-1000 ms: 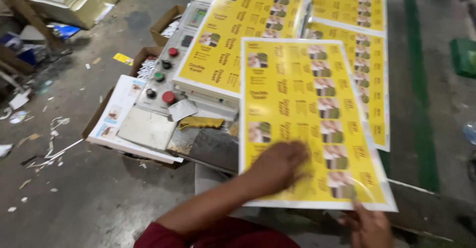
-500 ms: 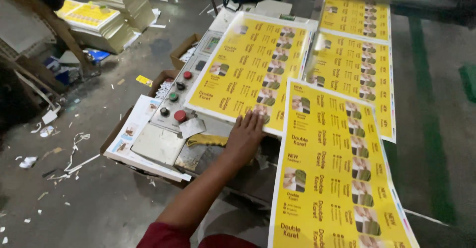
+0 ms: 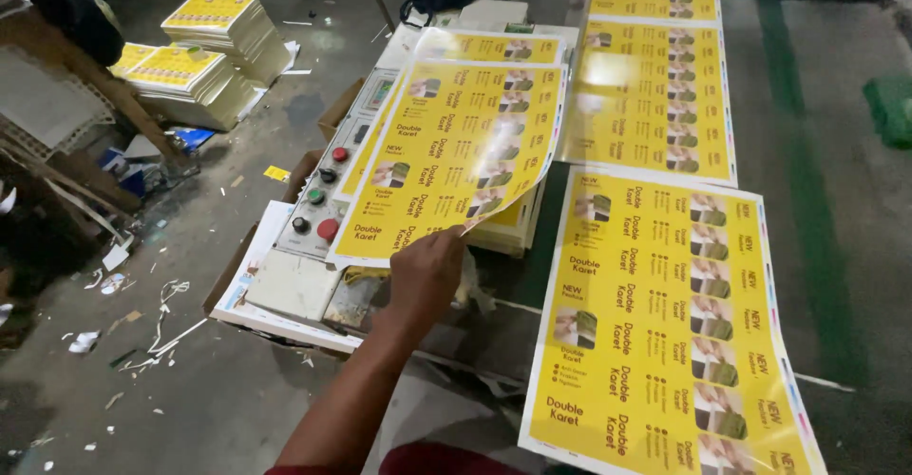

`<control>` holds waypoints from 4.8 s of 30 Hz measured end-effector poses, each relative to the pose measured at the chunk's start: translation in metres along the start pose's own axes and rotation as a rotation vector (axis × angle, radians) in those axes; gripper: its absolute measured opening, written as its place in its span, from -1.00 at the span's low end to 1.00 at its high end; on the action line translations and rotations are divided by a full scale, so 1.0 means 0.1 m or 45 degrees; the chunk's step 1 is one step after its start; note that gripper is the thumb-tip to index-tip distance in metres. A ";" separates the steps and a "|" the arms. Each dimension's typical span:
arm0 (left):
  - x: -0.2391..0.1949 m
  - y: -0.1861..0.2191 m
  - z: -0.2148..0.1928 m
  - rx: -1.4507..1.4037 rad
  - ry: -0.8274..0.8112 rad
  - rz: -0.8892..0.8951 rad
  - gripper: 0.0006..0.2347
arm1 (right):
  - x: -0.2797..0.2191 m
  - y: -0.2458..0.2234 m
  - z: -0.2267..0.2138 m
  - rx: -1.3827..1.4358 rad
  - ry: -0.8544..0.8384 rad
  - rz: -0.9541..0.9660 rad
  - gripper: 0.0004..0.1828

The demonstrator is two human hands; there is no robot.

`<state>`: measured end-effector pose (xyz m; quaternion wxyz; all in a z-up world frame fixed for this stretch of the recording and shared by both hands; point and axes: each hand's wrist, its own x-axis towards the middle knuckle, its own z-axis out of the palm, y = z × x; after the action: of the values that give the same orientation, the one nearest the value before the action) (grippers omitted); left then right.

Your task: Fanning through stacks of yellow printed paper sheets to inspect quality and ensure they are not sticking together.

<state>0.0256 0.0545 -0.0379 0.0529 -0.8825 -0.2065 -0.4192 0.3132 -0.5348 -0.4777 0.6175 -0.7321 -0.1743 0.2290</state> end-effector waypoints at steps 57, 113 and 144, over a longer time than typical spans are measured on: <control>-0.07 -0.54 0.64 0.047 -0.628 0.206 -0.53 | -1.33 -2.30 0.57 0.218 0.328 0.417 -0.47; 0.09 -0.26 0.70 -0.117 -0.501 0.127 -0.57 | -1.22 -3.16 1.35 0.615 0.399 0.311 -0.73; 0.08 0.05 -0.36 -0.496 -0.078 -0.243 -0.85 | -0.57 -3.56 1.79 0.348 0.356 0.369 -0.69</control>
<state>0.0069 0.0427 -0.0081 -0.1649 -0.8647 -0.2056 -0.4275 0.1771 -0.3547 -0.1440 0.6895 -0.6837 0.0524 0.2330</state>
